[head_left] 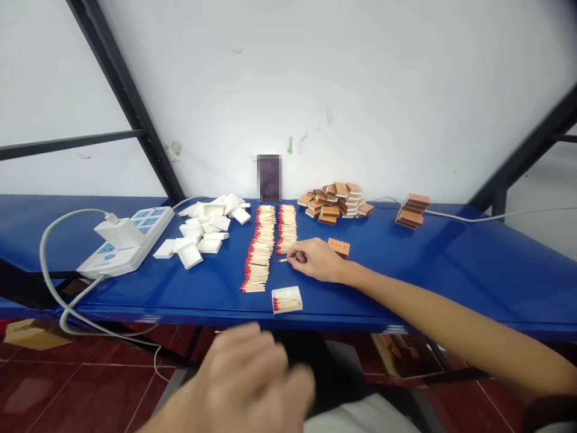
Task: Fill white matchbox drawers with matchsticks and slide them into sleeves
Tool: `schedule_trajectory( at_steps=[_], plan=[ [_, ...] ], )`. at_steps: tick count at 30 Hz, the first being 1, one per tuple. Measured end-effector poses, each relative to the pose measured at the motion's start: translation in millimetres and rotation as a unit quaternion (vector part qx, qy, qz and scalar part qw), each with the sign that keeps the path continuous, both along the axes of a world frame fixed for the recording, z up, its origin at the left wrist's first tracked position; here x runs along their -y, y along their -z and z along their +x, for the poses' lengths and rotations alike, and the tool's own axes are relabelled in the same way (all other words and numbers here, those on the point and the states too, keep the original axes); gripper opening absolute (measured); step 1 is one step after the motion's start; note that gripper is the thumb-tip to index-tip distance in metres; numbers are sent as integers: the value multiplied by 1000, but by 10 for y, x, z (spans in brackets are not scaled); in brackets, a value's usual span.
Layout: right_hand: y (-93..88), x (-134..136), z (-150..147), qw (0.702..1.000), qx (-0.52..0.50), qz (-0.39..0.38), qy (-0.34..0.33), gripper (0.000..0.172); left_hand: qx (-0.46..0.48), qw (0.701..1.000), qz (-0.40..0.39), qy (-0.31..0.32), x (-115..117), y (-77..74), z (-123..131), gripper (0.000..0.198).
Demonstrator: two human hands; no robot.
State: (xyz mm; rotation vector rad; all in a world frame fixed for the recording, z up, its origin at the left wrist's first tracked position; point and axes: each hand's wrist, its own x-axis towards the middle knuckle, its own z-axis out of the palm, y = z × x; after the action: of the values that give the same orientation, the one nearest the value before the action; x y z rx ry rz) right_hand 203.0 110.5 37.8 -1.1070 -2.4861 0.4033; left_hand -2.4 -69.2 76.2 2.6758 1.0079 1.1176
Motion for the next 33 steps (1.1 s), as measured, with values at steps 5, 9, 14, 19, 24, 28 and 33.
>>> schedule_trajectory(
  at_steps=[5, 9, 14, 19, 24, 28, 33],
  plan=[
    [11, -77, 16, 999, -23, 49, 0, 10, 62, 990, 123, 17, -698, 495, 65, 16],
    [78, -124, 31, 991, -64, 112, -26, 10, 29, 990, 138, -13, -741, 640, -37, 12],
    [109, -113, 41, 990, -68, 118, -31, 11, -9, 992, 112, -53, -709, 694, -223, 9],
    [93, -103, 38, 991, -57, 116, -16, 9, -38, 987, 134, -81, -745, 791, -231, 12],
    [88, -75, 54, 993, -58, 87, -49, 8, -75, 978, 158, -116, -743, 790, -185, 18],
    [86, -49, 68, 994, -66, 77, -37, 5, -85, 977, 157, -121, -727, 756, -180, 25],
    [93, -62, 52, 996, -50, 73, -20, 7, -93, 975, 155, -125, -726, 756, -178, 28]
  ],
)
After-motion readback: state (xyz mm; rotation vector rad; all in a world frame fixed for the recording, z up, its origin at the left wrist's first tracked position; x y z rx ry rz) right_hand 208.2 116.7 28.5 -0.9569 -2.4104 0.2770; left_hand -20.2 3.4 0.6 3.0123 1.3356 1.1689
